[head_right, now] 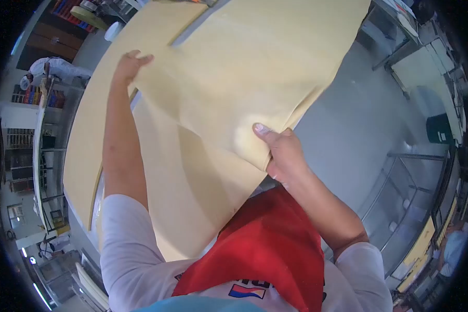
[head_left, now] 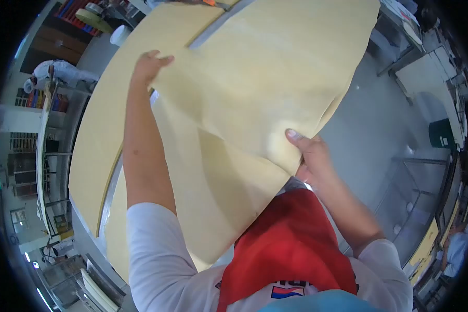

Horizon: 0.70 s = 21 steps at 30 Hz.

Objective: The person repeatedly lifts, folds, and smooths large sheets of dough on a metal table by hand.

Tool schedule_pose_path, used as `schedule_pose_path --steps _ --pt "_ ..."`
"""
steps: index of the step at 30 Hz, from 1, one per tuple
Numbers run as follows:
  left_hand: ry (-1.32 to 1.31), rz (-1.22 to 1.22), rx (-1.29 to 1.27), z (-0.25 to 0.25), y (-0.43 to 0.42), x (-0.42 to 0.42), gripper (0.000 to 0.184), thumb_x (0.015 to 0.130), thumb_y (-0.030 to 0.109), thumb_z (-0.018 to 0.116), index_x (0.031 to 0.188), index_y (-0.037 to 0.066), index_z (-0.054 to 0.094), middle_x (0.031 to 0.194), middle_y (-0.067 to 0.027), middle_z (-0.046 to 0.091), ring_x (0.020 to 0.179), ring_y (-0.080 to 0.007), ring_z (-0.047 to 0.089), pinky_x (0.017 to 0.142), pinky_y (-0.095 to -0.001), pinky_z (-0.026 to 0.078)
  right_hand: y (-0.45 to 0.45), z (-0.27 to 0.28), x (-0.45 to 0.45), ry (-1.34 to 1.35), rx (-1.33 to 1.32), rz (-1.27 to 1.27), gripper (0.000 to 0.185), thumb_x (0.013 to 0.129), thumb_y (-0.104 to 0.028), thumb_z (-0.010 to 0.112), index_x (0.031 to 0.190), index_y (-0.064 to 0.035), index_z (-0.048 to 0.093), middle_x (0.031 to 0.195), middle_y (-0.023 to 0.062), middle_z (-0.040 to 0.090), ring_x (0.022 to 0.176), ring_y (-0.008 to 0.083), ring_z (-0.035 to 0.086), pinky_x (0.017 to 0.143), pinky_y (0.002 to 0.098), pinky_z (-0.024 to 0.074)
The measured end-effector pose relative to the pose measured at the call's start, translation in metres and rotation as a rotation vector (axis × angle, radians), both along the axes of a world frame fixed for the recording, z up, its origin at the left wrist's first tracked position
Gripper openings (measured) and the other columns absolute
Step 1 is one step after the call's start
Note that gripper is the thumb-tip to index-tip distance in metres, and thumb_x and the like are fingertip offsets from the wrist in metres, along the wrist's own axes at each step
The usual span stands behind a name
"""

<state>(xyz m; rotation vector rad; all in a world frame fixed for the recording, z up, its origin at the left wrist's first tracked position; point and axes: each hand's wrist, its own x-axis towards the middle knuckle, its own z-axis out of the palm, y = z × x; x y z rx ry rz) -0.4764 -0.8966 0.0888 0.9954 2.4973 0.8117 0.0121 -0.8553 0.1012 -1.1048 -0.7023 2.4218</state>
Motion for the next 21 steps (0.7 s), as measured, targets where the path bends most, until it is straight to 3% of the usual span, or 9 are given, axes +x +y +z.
schedule_pose_path --steps 3,5,7,9,11,13,15,17,21 --pt "-0.111 0.147 0.11 -0.002 -0.01 -0.005 0.081 0.077 0.046 0.082 0.129 -0.012 0.057 0.126 -0.0253 0.063 0.104 -0.0367 0.068 0.095 -0.0409 0.052 -0.003 -0.013 0.017 0.103 0.094 -0.047 0.042 0.097 -0.006 0.059 0.134 0.0091 0.046 0.129 0.0235 0.058 0.115 0.0296 0.063 0.095 0.0476 0.056" --pt "0.446 -0.005 -0.252 -0.041 -0.023 -0.011 0.076 0.077 0.043 0.08 0.128 -0.008 0.059 0.128 -0.0266 0.062 0.112 -0.0389 0.064 0.097 -0.0433 0.05 -0.009 -0.054 0.034 -0.112 -0.002 0.006 0.038 0.097 -0.006 0.058 0.131 0.0094 0.05 0.122 0.022 0.063 0.111 0.0278 0.064 0.09 0.0445 0.0575" --pt "0.17 0.091 -0.246 -0.036 -0.038 0.019 0.063 0.08 0.046 0.076 0.116 -0.006 0.066 0.128 -0.0255 0.061 0.119 -0.0373 0.059 0.098 -0.0441 0.047 -0.024 -0.07 0.047 -0.149 0.011 0.044 0.037 0.097 -0.007 0.059 0.13 0.0073 0.052 0.12 0.0202 0.064 0.11 0.0265 0.064 0.087 0.0422 0.0574" --pt "0.431 0.26 -0.074 -0.061 -0.066 0.032 0.061 0.082 0.048 0.074 0.113 -0.004 0.064 0.12 -0.0233 0.065 0.112 -0.0356 0.062 0.095 -0.0449 0.048 -0.02 -0.084 0.06 -0.17 0.016 0.105 0.037 0.096 -0.009 0.06 0.13 0.0052 0.054 0.119 0.0184 0.066 0.11 0.0251 0.065 0.084 0.0399 0.0573" --pt "0.569 0.386 0.059 -0.076 -0.093 0.06 0.066 0.085 0.049 0.071 0.124 -0.002 0.056 0.105 -0.0217 0.069 0.097 -0.0371 0.065 0.091 -0.0472 0.049 0.016 -0.102 0.108 -0.612 0.505 0.47 0.047 0.097 -0.018 0.06 0.138 0.0022 0.048 0.125 0.017 0.065 0.111 0.0292 0.065 0.085 0.041 0.0565" --pt "0.287 0.445 -0.017 -0.075 -0.113 0.093 0.074 0.09 0.044 0.069 0.14 -0.002 0.04 0.089 -0.0175 0.068 0.073 -0.0309 0.066 0.075 -0.0437 0.054 0.049 -0.125 0.134 -1.014 1.337 0.349 0.051 0.098 -0.022 0.056 0.143 -0.0018 0.045 0.138 0.0179 0.058 0.122 0.0344 0.059 0.099 0.049 0.0487" --pt "-0.318 0.432 -0.03 -0.049 -0.113 0.151 0.077 0.094 0.038 0.066 0.148 -0.003 0.029 0.087 -0.0154 0.067 0.062 -0.022 0.065 0.059 -0.0362 0.054 0.088 -0.087 0.106 -1.176 1.798 0.428 0.056 0.1 -0.026 0.052 0.148 -0.0016 0.038 0.151 0.0197 0.043 0.141 0.0386 0.039 0.114 0.057 0.0298" --pt "-0.476 0.439 0.153 -0.033 -0.106 0.208 0.085 0.095 0.032 0.068 0.153 -0.005 0.018 0.082 -0.0136 0.065 0.054 -0.0165 0.061 0.048 -0.03 0.05 0.129 -0.064 0.051 -1.151 1.859 0.73 0.066 0.099 -0.032 0.051 0.154 -0.003 0.028 0.161 0.0189 0.026 0.151 0.0354 0.02 0.118 0.0612 0.0162" --pt "-0.477 0.529 0.22 -0.039 -0.083 0.258 0.092 0.093 0.03 0.07 0.154 -0.006 0.011 0.083 -0.0127 0.064 0.058 -0.0181 0.062 0.05 -0.0311 0.052 0.221 -0.116 -0.084 -0.93 2.112 0.74 0.072 0.1 -0.048 0.044 0.155 -0.004 0.025 0.162 0.0173 0.022 0.151 0.0347 0.018 0.12 0.0587 0.0144"
